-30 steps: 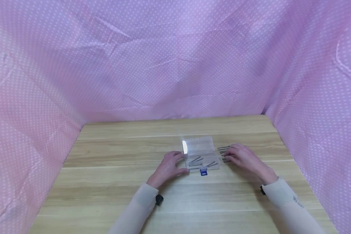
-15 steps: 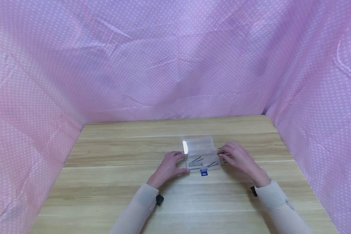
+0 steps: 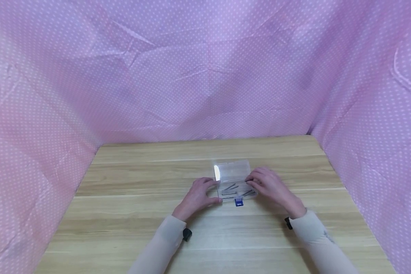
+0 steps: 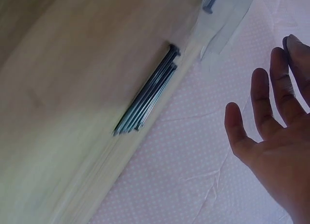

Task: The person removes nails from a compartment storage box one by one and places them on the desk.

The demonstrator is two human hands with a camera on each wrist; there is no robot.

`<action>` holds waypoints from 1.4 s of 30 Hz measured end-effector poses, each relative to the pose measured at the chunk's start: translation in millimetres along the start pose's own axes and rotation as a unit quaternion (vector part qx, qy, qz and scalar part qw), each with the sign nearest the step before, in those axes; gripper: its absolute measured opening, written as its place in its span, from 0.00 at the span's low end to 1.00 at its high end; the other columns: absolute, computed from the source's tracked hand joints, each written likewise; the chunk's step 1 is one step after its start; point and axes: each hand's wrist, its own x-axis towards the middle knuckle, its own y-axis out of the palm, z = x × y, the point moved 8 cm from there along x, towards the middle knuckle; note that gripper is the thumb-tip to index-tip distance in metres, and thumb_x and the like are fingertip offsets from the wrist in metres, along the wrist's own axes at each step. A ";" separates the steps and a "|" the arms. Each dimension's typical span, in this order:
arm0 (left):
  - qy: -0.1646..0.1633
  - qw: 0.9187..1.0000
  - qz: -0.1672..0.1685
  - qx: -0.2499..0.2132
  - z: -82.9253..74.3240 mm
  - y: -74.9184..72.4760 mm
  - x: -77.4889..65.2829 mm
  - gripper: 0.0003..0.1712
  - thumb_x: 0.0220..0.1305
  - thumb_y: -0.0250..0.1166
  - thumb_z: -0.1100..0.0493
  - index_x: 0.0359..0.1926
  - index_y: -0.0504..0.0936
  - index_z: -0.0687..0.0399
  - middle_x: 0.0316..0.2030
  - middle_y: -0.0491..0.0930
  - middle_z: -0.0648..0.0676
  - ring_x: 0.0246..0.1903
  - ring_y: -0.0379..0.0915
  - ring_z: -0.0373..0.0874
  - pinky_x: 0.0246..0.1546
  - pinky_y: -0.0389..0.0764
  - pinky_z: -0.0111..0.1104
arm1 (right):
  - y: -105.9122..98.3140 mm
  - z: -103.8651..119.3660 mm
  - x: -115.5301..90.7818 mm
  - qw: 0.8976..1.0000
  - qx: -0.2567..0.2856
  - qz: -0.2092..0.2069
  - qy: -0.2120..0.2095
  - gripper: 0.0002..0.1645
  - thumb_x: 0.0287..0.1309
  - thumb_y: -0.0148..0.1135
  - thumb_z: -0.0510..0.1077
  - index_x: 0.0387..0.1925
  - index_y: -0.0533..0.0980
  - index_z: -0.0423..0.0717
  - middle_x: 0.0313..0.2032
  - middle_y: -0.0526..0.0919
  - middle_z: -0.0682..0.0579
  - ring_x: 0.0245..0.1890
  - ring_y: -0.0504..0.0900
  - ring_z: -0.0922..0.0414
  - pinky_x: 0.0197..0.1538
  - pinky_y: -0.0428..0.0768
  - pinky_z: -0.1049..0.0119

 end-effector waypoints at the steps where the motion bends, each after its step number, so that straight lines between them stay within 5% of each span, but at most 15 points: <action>1: -0.001 1.000 0.000 0.000 0.0 0.0 0.0 0.41 0.56 0.78 0.41 0.69 0.78 0.46 0.70 0.71 0.58 0.71 0.61 0.59 0.72 0.65 0.54 | 1.8 1.2 1.2 1.000 0.000 0.003 0.000 0.07 0.58 0.74 0.38 0.40 0.86 0.47 0.39 0.87 0.53 0.43 0.83 0.51 0.51 0.81 0.50; 13: 0.005 1.000 -0.002 -0.001 0.0 0.6 0.2 0.41 0.57 0.78 0.41 0.69 0.78 0.47 0.69 0.71 0.58 0.71 0.62 0.59 0.72 0.65 0.53 | 18.9 18.6 17.0 0.999 -0.031 0.028 -0.027 0.07 0.59 0.75 0.40 0.39 0.86 0.48 0.38 0.87 0.55 0.41 0.83 0.54 0.45 0.82 0.54; 21: 0.006 1.000 -0.001 0.000 0.1 0.5 0.0 0.41 0.57 0.78 0.40 0.69 0.78 0.46 0.69 0.71 0.58 0.71 0.62 0.59 0.72 0.65 0.53 | 30.8 19.3 27.1 0.997 -0.012 0.069 -0.009 0.05 0.63 0.72 0.42 0.41 0.86 0.50 0.42 0.86 0.55 0.46 0.83 0.54 0.54 0.81 0.51; 42: 0.009 1.000 -0.003 -0.004 0.7 0.3 0.0 0.40 0.57 0.78 0.40 0.68 0.79 0.46 0.69 0.71 0.58 0.71 0.61 0.59 0.72 0.65 0.53 | 53.5 22.1 43.5 0.991 -0.005 0.128 -0.028 0.05 0.64 0.71 0.43 0.41 0.88 0.51 0.43 0.84 0.55 0.50 0.80 0.52 0.58 0.78 0.49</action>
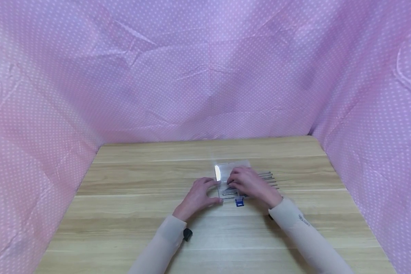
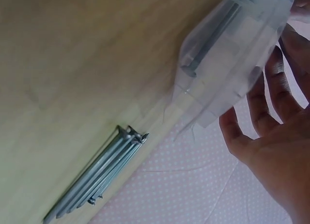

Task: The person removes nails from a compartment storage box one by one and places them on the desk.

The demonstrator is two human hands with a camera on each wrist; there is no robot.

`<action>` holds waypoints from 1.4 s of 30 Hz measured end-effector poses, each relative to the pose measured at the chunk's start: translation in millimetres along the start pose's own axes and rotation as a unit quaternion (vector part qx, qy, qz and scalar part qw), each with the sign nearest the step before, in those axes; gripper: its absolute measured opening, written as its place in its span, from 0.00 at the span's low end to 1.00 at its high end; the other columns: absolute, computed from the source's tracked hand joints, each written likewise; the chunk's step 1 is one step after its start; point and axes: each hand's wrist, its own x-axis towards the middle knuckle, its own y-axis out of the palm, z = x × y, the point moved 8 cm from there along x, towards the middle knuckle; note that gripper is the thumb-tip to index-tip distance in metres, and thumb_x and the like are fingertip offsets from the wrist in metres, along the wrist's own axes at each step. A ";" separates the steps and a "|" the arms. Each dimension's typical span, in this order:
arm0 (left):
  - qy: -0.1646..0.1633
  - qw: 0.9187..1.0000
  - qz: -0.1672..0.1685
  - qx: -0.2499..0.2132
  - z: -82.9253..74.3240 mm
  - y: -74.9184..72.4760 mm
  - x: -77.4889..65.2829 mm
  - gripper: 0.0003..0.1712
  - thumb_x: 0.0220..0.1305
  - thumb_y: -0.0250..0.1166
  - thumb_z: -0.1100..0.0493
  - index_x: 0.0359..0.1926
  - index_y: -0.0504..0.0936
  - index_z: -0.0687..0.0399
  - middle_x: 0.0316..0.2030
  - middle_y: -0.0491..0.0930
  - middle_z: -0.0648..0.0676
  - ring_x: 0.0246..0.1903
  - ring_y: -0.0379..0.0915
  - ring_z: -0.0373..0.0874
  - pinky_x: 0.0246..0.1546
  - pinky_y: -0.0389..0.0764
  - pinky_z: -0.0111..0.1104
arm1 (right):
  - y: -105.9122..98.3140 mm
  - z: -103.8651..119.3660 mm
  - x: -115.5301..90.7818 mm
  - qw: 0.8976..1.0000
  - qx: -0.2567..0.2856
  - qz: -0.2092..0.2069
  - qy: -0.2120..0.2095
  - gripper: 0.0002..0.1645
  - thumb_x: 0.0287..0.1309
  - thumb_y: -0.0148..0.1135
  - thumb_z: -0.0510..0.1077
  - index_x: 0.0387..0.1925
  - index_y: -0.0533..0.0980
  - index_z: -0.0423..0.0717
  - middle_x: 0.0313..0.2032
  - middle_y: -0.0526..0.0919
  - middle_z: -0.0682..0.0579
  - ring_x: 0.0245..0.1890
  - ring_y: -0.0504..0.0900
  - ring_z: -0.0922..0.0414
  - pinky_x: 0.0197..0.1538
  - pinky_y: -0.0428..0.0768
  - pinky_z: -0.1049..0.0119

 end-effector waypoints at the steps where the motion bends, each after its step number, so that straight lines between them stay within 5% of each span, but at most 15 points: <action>1: 0.000 1.000 0.000 -0.001 0.0 -0.1 0.0 0.40 0.57 0.78 0.40 0.68 0.79 0.47 0.69 0.71 0.58 0.71 0.61 0.59 0.72 0.65 0.53 | 1.2 -0.2 0.7 1.000 -0.003 0.003 -0.003 0.05 0.64 0.70 0.43 0.41 0.88 0.51 0.43 0.83 0.55 0.49 0.80 0.52 0.58 0.78 0.49; 22: -0.019 1.000 0.011 0.002 -1.4 -1.2 0.2 0.41 0.57 0.78 0.41 0.69 0.78 0.45 0.70 0.70 0.58 0.72 0.60 0.58 0.72 0.65 0.52 | 10.7 -3.8 14.6 0.997 -0.005 0.073 0.011 0.07 0.57 0.76 0.45 0.39 0.89 0.59 0.44 0.77 0.59 0.47 0.72 0.57 0.53 0.73 0.55; 29: 0.005 1.000 0.003 0.007 -3.8 -3.3 1.1 0.40 0.57 0.78 0.41 0.68 0.79 0.49 0.68 0.72 0.60 0.70 0.64 0.60 0.71 0.67 0.52 | 11.9 -2.9 18.5 0.996 -0.007 0.089 -0.002 0.06 0.58 0.76 0.47 0.38 0.90 0.61 0.43 0.76 0.59 0.45 0.70 0.57 0.51 0.72 0.56; 42: 0.001 1.000 0.004 0.005 -1.0 -2.8 1.3 0.40 0.57 0.78 0.41 0.68 0.79 0.48 0.69 0.72 0.59 0.70 0.63 0.59 0.71 0.66 0.52 | 15.8 -0.8 22.6 0.995 -0.030 0.086 -0.049 0.06 0.58 0.76 0.46 0.38 0.90 0.59 0.43 0.79 0.58 0.46 0.74 0.57 0.52 0.75 0.57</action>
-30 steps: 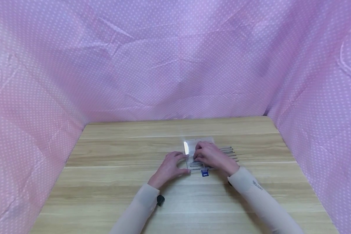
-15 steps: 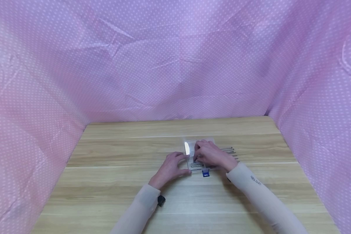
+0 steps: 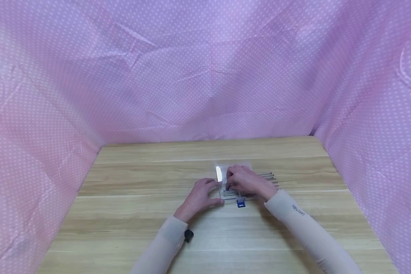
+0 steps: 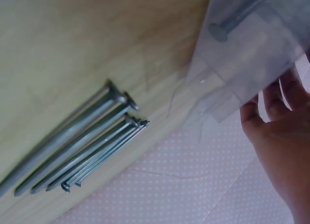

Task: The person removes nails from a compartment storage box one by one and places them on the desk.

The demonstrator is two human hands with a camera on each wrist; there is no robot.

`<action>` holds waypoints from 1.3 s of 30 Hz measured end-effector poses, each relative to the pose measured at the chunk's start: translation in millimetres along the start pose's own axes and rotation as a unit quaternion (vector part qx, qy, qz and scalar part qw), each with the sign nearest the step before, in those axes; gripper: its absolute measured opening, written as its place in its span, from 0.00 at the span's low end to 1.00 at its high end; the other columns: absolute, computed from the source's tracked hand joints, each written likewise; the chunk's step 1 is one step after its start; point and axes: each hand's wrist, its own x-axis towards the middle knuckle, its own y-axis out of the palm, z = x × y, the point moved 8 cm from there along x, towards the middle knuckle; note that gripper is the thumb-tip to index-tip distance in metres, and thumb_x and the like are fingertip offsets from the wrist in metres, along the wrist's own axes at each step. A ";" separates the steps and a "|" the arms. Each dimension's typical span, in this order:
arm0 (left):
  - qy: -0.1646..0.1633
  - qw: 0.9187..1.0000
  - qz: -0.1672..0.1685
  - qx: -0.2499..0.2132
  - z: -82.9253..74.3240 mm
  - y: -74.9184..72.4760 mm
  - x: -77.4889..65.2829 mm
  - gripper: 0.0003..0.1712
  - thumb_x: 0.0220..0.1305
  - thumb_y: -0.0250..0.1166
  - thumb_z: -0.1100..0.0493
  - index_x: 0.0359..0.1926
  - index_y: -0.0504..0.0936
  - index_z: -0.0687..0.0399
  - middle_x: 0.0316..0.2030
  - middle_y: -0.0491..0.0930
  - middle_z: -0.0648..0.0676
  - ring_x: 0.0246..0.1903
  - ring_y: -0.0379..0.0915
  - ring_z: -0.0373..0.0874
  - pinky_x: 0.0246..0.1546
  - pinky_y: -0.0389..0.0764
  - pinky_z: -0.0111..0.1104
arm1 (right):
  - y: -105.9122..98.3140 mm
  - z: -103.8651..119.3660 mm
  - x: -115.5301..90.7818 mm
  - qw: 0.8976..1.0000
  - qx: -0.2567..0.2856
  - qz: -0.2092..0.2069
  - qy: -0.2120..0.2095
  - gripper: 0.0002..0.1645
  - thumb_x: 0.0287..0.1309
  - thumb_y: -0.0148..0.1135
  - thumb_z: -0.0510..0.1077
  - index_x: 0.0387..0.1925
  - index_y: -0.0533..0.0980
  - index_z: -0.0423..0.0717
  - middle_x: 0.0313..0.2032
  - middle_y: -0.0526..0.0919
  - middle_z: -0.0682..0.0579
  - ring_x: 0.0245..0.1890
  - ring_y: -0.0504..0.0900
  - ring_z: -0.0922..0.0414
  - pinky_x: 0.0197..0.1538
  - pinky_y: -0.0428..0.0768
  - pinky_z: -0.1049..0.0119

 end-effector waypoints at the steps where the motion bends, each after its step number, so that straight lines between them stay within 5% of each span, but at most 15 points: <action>1: 0.001 1.000 0.000 -0.001 -0.2 -0.1 0.1 0.40 0.57 0.78 0.41 0.68 0.79 0.48 0.69 0.72 0.59 0.70 0.62 0.59 0.71 0.66 0.52 | -0.1 0.3 -0.1 1.000 -0.003 -0.001 -0.002 0.06 0.58 0.76 0.46 0.38 0.90 0.59 0.43 0.80 0.58 0.46 0.74 0.57 0.52 0.75 0.57; 19: 0.008 1.000 -0.008 -0.003 -3.8 -2.1 2.6 0.40 0.57 0.78 0.42 0.68 0.79 0.48 0.69 0.72 0.59 0.70 0.63 0.59 0.71 0.66 0.53 | -4.0 4.8 -5.0 0.998 -0.055 -0.014 -0.012 0.07 0.60 0.74 0.45 0.41 0.89 0.55 0.46 0.81 0.56 0.51 0.76 0.56 0.55 0.76 0.56; 28: -0.003 1.000 -0.004 0.002 -1.1 -0.3 3.0 0.40 0.57 0.78 0.41 0.68 0.79 0.48 0.69 0.71 0.58 0.71 0.62 0.58 0.72 0.65 0.53 | -6.3 5.7 -4.4 0.998 -0.039 -0.040 -0.028 0.08 0.58 0.76 0.47 0.41 0.89 0.57 0.49 0.83 0.56 0.52 0.76 0.56 0.55 0.75 0.56; 39: -0.005 1.000 -0.006 -0.002 -1.0 3.4 -1.6 0.40 0.57 0.78 0.41 0.68 0.79 0.47 0.69 0.72 0.57 0.71 0.62 0.58 0.72 0.65 0.52 | 4.9 7.4 0.4 0.998 -0.048 -0.025 -0.023 0.08 0.57 0.77 0.48 0.40 0.90 0.60 0.48 0.81 0.59 0.51 0.74 0.58 0.53 0.75 0.59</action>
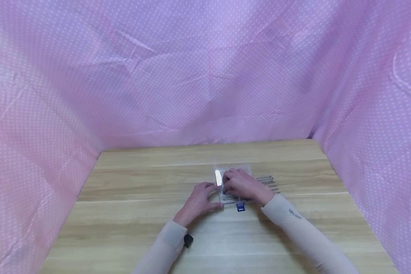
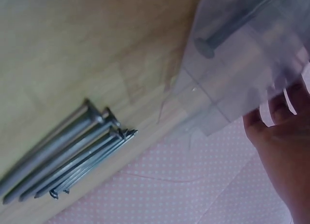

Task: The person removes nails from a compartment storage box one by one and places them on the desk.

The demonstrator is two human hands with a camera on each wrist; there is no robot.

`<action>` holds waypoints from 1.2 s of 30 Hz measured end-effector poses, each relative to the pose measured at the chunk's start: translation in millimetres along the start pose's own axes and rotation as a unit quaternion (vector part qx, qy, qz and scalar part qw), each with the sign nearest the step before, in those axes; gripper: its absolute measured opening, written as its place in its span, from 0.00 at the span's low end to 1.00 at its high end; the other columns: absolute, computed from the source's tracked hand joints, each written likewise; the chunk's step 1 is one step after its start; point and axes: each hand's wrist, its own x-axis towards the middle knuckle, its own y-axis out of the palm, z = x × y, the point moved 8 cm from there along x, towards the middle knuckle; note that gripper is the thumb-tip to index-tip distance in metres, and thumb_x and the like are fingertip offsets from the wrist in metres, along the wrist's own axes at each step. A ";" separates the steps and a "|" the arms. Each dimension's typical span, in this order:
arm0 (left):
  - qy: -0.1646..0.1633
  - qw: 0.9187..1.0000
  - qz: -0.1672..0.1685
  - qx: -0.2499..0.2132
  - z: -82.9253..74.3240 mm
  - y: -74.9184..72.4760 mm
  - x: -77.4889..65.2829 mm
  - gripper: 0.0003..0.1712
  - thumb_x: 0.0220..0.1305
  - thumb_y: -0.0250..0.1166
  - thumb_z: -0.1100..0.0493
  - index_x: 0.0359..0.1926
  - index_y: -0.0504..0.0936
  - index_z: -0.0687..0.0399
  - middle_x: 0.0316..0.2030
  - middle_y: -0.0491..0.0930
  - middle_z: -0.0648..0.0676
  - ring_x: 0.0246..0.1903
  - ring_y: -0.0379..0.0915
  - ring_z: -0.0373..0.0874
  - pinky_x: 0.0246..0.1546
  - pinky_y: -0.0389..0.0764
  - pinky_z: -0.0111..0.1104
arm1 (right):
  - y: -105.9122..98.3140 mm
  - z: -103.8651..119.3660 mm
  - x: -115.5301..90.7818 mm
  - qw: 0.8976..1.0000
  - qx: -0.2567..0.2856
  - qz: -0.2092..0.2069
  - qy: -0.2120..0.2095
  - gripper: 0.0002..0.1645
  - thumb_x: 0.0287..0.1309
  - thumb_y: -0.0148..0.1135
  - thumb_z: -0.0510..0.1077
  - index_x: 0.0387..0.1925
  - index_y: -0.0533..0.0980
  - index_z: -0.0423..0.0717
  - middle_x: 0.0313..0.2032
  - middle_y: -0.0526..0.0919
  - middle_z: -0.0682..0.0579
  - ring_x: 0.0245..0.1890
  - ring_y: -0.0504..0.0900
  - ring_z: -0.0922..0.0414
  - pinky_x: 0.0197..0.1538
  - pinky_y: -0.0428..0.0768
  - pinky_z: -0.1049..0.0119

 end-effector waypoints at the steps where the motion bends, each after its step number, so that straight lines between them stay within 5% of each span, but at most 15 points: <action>1: 0.000 1.000 0.000 0.000 0.3 0.0 -0.5 0.40 0.57 0.78 0.41 0.68 0.79 0.47 0.69 0.72 0.57 0.71 0.62 0.58 0.72 0.65 0.52 | 1.0 0.1 0.4 1.000 0.001 0.003 0.001 0.08 0.57 0.76 0.48 0.40 0.90 0.61 0.49 0.81 0.59 0.51 0.74 0.58 0.53 0.75 0.59; 16: 0.000 1.000 0.001 -0.004 1.2 -1.0 1.0 0.40 0.57 0.78 0.39 0.68 0.79 0.46 0.69 0.71 0.58 0.71 0.61 0.59 0.71 0.65 0.53 | -1.2 -2.0 -3.1 1.000 0.006 0.010 0.023 0.04 0.59 0.75 0.46 0.36 0.89 0.57 0.44 0.79 0.59 0.49 0.73 0.58 0.55 0.75 0.58; 36: 0.008 1.000 -0.002 0.016 -1.1 -2.3 1.4 0.40 0.57 0.77 0.38 0.68 0.79 0.45 0.68 0.72 0.59 0.70 0.62 0.59 0.71 0.66 0.53 | -8.9 -1.3 -13.3 0.998 -0.060 -0.016 -0.012 0.07 0.58 0.75 0.46 0.40 0.90 0.56 0.46 0.81 0.55 0.51 0.76 0.54 0.56 0.76 0.55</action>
